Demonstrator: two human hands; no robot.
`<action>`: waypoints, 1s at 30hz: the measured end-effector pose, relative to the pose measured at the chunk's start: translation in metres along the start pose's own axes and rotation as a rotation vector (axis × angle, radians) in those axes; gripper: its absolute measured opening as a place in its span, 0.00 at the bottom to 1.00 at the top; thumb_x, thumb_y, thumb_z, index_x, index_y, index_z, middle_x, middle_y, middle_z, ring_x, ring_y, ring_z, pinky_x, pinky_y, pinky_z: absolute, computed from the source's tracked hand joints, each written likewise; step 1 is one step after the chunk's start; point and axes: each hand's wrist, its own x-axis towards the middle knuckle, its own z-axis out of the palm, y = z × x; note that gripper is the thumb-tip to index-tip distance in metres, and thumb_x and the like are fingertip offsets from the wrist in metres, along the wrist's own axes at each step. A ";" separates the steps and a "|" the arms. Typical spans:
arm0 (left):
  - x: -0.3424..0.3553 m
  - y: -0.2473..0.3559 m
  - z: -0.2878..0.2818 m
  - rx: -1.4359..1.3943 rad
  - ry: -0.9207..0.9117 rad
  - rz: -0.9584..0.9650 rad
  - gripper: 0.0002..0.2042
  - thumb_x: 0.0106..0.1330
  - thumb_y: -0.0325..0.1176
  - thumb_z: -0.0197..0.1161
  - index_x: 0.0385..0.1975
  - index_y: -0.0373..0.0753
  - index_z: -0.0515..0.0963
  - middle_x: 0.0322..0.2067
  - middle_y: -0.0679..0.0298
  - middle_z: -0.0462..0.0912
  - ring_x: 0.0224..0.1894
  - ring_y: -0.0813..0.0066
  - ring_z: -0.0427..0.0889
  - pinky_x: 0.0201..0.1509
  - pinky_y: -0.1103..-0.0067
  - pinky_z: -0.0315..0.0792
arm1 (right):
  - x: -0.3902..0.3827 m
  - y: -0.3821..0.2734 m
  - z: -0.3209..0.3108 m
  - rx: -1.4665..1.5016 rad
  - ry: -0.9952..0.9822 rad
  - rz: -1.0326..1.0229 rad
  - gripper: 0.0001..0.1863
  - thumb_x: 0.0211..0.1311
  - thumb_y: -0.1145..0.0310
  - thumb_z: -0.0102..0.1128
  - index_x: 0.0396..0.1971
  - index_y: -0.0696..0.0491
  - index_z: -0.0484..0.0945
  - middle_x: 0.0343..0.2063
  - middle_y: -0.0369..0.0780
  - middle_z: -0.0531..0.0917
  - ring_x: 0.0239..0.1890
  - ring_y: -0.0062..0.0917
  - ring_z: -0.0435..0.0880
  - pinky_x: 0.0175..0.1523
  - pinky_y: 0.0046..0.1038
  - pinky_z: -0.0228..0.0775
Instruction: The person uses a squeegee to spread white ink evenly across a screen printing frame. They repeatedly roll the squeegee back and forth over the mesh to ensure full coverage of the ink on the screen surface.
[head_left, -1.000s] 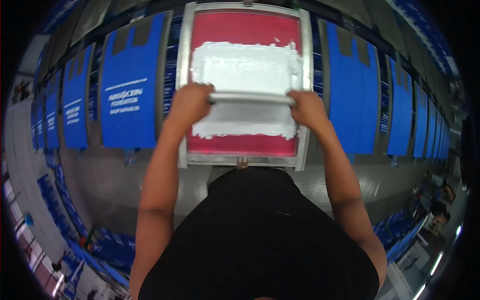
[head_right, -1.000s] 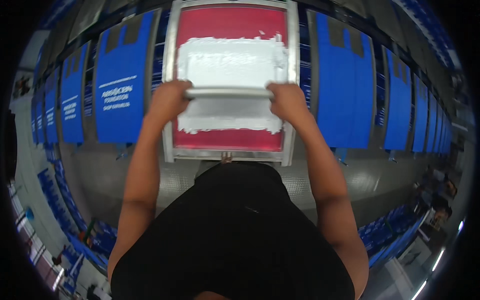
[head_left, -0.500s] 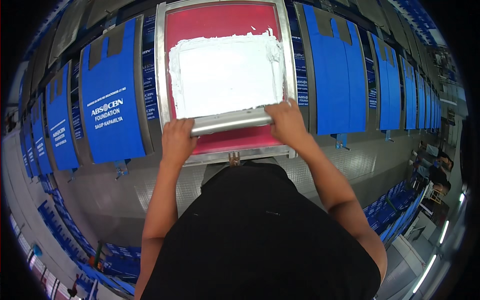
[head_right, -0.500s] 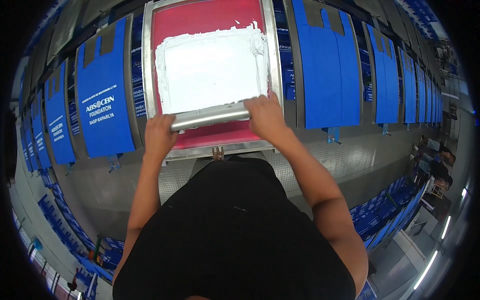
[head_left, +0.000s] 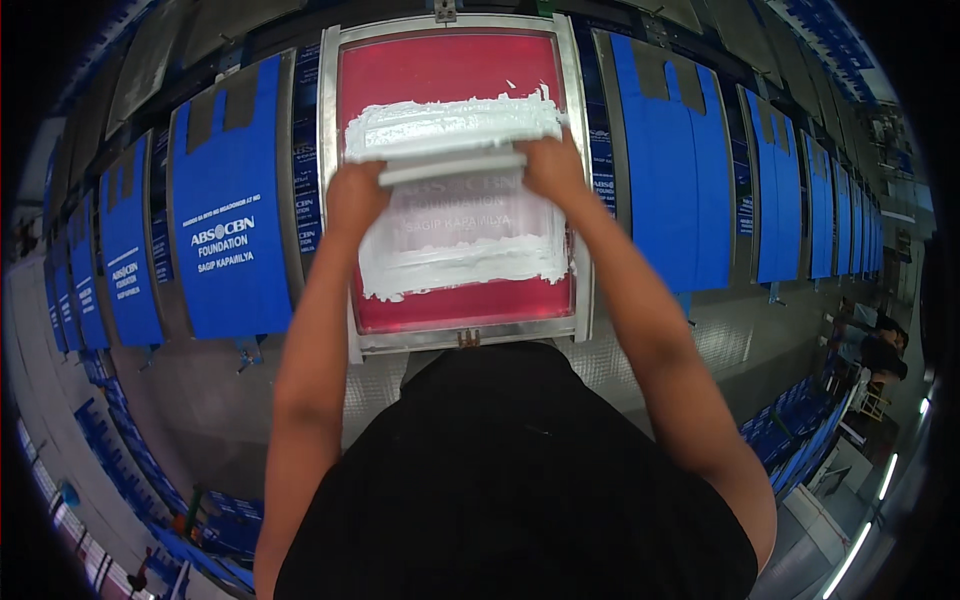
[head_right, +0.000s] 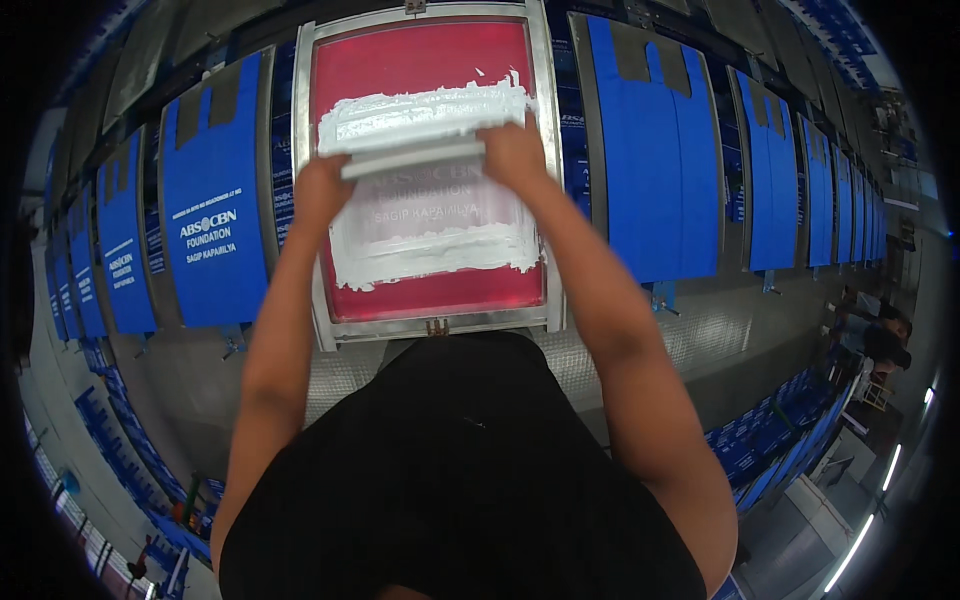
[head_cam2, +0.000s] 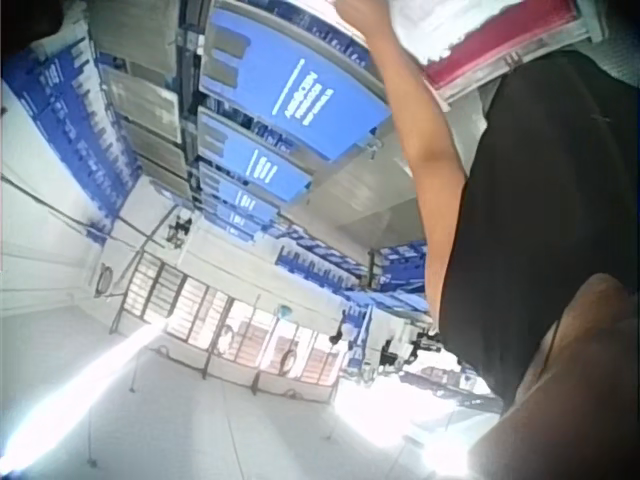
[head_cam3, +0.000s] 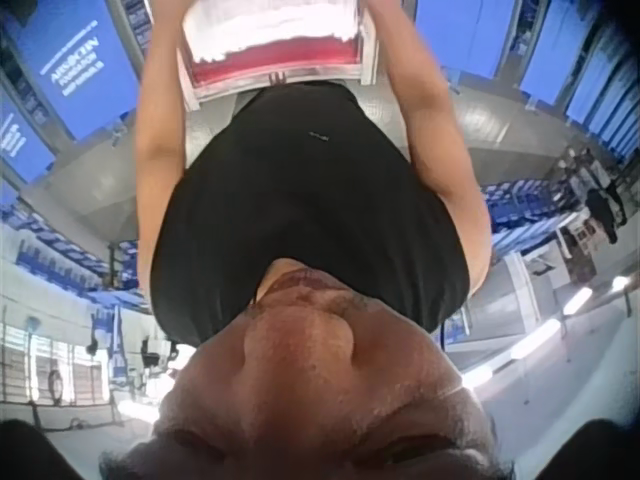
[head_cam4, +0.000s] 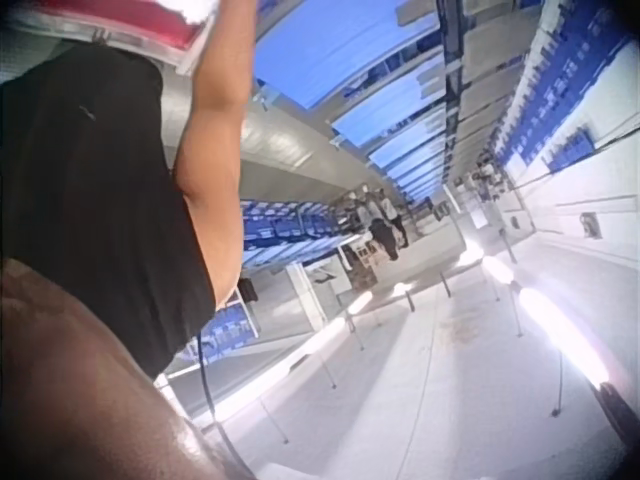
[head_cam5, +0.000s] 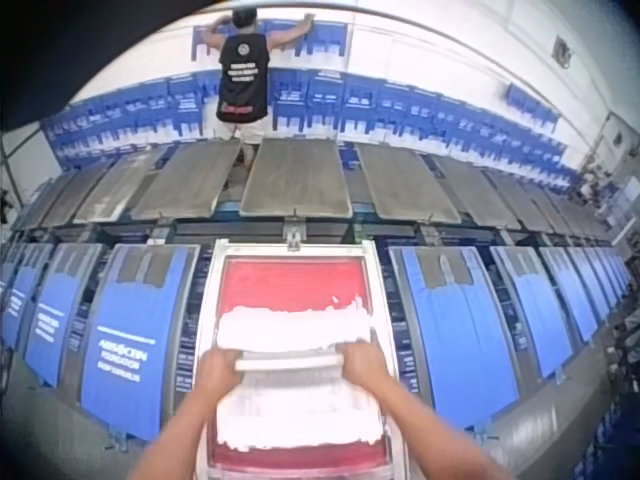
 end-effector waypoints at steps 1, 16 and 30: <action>0.027 -0.001 -0.009 0.018 -0.041 -0.032 0.13 0.45 0.32 0.71 0.33 0.39 0.82 0.28 0.50 0.83 0.34 0.50 0.82 0.40 0.64 0.76 | 0.027 0.006 -0.019 -0.005 -0.028 -0.011 0.14 0.45 0.69 0.59 0.35 0.44 0.84 0.31 0.39 0.85 0.40 0.31 0.83 0.64 0.46 0.57; -0.011 0.014 -0.016 -0.019 -0.141 -0.055 0.13 0.43 0.29 0.70 0.32 0.37 0.83 0.25 0.49 0.82 0.33 0.52 0.82 0.40 0.63 0.75 | -0.020 -0.001 0.001 -0.062 -0.141 0.014 0.21 0.44 0.69 0.62 0.43 0.41 0.82 0.34 0.37 0.86 0.43 0.29 0.83 0.67 0.51 0.49; -0.151 0.047 -0.023 -0.043 -0.168 0.015 0.20 0.35 0.22 0.68 0.35 0.38 0.78 0.33 0.56 0.81 0.38 0.55 0.79 0.46 0.62 0.69 | -0.174 -0.047 0.015 0.227 0.054 -0.024 0.19 0.40 0.81 0.56 0.37 0.51 0.83 0.34 0.41 0.85 0.40 0.34 0.82 0.69 0.53 0.46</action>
